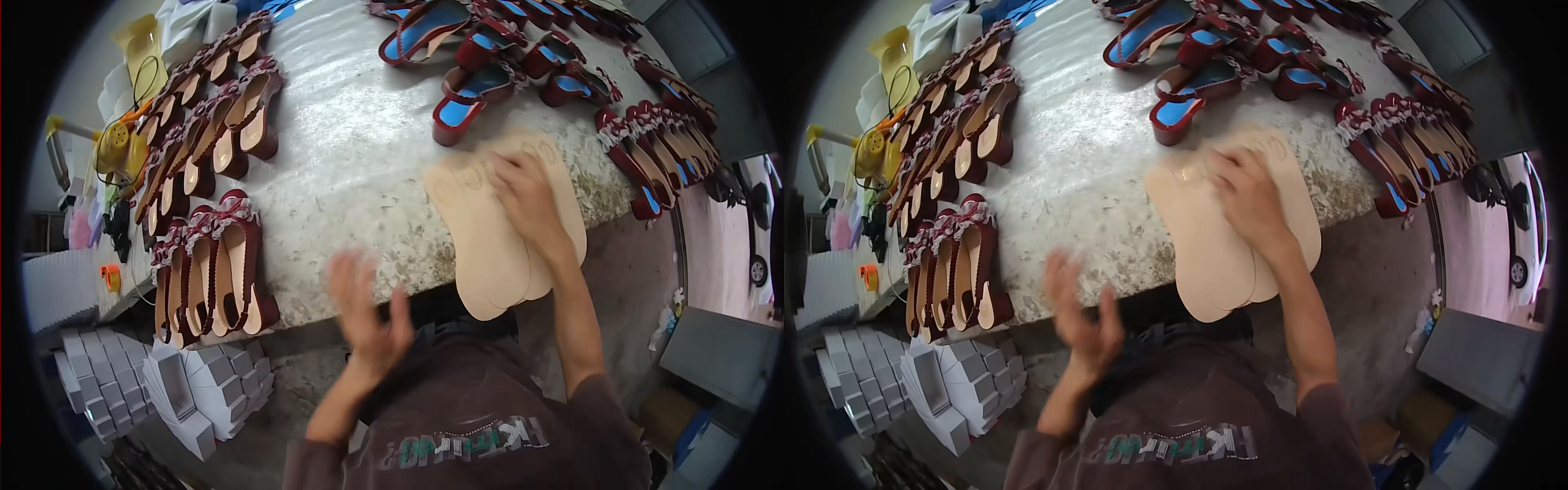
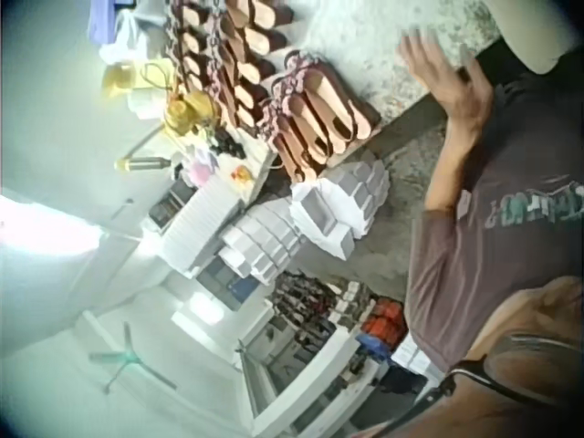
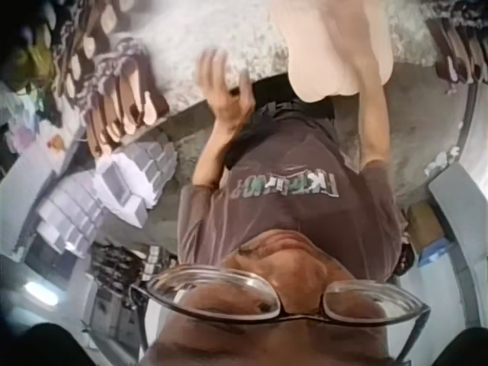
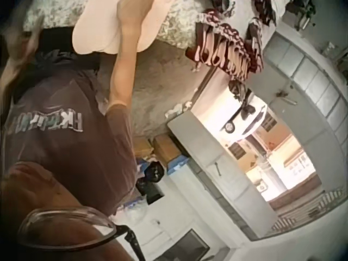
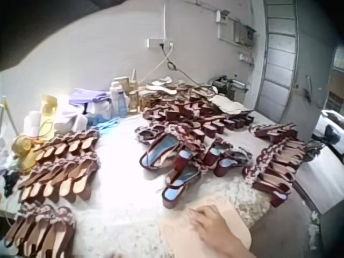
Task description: The person takes shoe insoles from a stack and inserts them into high-heeled sandals by hand, pressing each insole into place inside the shoe before arranging the sandals on the table.
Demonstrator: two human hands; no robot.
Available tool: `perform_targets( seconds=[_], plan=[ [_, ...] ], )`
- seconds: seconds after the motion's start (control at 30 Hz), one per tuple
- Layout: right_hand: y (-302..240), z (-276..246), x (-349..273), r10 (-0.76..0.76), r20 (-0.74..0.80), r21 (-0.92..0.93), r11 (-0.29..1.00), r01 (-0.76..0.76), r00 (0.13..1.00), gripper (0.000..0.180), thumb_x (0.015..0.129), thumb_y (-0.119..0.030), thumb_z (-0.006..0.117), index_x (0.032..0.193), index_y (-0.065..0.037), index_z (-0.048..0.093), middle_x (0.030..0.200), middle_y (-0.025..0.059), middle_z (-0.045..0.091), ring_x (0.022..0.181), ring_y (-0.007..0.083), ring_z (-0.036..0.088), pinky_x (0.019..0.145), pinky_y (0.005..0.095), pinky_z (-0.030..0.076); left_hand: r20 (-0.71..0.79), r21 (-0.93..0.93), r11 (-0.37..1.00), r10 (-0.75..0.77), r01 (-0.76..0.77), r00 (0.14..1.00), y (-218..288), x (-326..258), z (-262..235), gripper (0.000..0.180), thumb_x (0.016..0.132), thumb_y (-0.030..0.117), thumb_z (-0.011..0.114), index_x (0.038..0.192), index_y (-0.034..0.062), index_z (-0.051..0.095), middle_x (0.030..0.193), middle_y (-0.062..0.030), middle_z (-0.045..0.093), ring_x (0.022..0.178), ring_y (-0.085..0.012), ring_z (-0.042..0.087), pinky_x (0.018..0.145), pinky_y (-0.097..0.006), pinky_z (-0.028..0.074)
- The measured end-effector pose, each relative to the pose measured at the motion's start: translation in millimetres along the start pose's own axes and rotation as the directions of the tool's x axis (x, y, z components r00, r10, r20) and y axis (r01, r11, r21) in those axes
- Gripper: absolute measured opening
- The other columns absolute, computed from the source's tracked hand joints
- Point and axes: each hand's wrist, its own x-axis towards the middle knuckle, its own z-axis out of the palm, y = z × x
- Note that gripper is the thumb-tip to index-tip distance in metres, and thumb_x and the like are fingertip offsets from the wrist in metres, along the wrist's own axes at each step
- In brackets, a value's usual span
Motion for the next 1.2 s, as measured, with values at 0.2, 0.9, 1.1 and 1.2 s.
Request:
perform_targets(
  seconds=[0.2, 0.9, 1.1, 1.2],
  plan=[
    [-8.8, 51.5, 25.8, 0.016, -0.046, -0.080, 0.997, -0.019, 0.999, 0.010, 0.088, -0.007, 0.065, 0.096, -0.002, 0.068, 0.099, 0.0151, 0.061, 0.100, 0.0362, 0.058, 0.088, 0.0463, 0.048, 0.328, 0.030, 0.975, 0.197, -0.219, 0.924, -32.3, 69.1, 118.2, 0.036, 0.097, 0.009, 0.063, 0.130, -0.0072, 0.060, 0.143, -0.0221, 0.055, 0.143, -0.0418, 0.043, 0.118, -0.050, 0.037],
    [-117.6, -107.4, -69.8, -0.230, 0.521, 0.555, 0.823, -0.122, 0.822, 0.053, 0.079, -0.008, 0.084, 0.117, -0.002, 0.047, 0.117, 0.0226, 0.053, 0.094, 0.0412, 0.062, 0.079, 0.0388, 0.050, 0.325, -0.830, 0.475, -0.011, 0.291, 0.946, 99.3, 46.8, 4.2, 0.045, 0.111, 0.011, 0.032, 0.153, -0.0060, 0.030, 0.153, -0.0280, 0.042, 0.133, -0.0432, 0.052, 0.111, -0.050, 0.043],
    [-81.2, -77.2, -147.7, 0.515, 0.174, 0.913, 0.234, -0.333, 0.840, 0.021, 0.086, -0.016, 0.061, 0.098, -0.006, 0.046, 0.094, 0.0066, 0.050, 0.080, 0.0149, 0.049, 0.069, 0.0312, 0.044, -0.044, -0.266, 0.959, 0.090, -0.098, 0.995, 69.8, 131.3, 93.4, 0.074, 0.100, 0.026, 0.065, 0.150, -0.0124, 0.027, 0.142, -0.0299, 0.046, 0.131, -0.0415, 0.048, 0.109, -0.052, 0.042],
    [-85.8, -91.1, -129.6, 0.570, 0.311, 0.943, -0.084, -0.322, 0.760, 0.031, 0.087, -0.024, 0.061, 0.105, -0.004, 0.048, 0.093, 0.0075, 0.052, 0.079, 0.0160, 0.050, 0.070, 0.0317, 0.044, 0.147, 0.050, 0.993, -0.112, 0.106, 0.983, -18.2, 178.2, 155.9, 0.075, 0.082, 0.027, 0.080, 0.138, -0.0080, 0.044, 0.131, -0.0304, 0.058, 0.119, -0.0426, 0.057, 0.097, -0.047, 0.049]
  ],
)
